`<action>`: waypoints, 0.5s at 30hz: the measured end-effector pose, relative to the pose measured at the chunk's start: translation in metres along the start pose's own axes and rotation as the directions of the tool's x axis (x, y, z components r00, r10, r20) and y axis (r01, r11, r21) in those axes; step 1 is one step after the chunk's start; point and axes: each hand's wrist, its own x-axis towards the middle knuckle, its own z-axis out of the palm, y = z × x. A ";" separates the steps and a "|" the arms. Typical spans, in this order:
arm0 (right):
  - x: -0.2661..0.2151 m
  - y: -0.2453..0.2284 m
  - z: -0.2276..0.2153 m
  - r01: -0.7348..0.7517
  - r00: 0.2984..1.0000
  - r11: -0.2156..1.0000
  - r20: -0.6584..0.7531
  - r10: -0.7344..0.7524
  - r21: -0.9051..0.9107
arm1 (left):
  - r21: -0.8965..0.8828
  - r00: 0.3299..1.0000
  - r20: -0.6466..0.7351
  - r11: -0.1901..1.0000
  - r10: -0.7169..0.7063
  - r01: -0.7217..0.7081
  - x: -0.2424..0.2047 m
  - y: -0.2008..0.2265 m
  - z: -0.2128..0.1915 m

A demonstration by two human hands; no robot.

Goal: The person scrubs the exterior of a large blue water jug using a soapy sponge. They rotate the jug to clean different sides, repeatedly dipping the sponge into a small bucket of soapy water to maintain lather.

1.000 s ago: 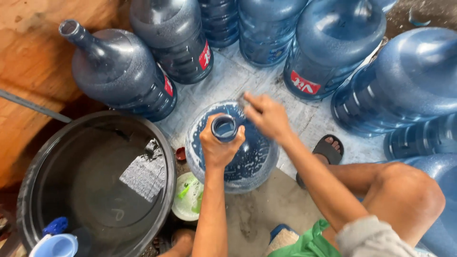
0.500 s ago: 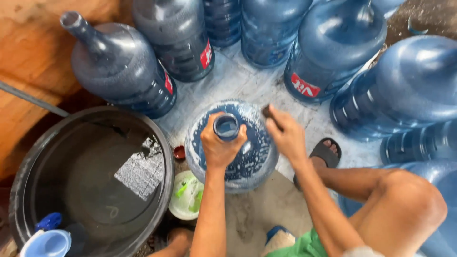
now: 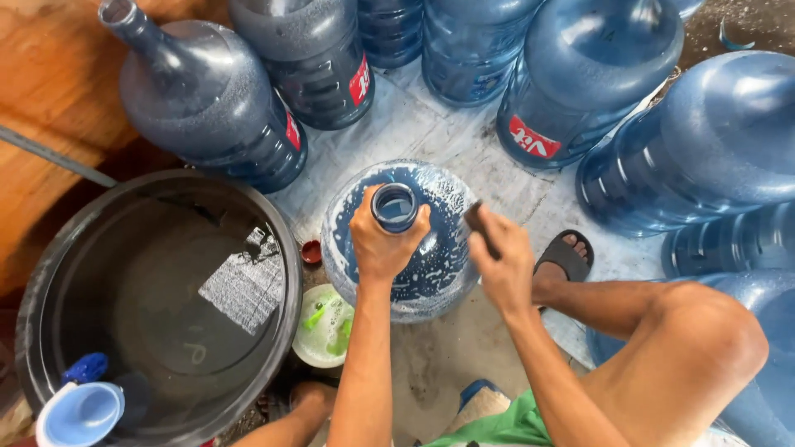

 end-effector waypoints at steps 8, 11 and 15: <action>-0.026 -0.013 0.006 0.129 0.992 0.988 0.006 -0.129 -0.091 | 0.043 1.000 0.004 0.999 -0.019 0.019 -0.008 -0.005 -0.002; -0.034 -0.024 0.011 0.180 0.983 0.982 0.035 -0.178 -0.049 | 0.044 1.000 0.010 0.999 -0.024 0.024 -0.002 -0.006 0.001; -0.021 -0.003 -0.001 0.046 0.993 0.999 -0.108 -0.048 -0.025 | 0.100 0.999 0.005 0.994 -0.038 0.037 -0.001 0.000 0.001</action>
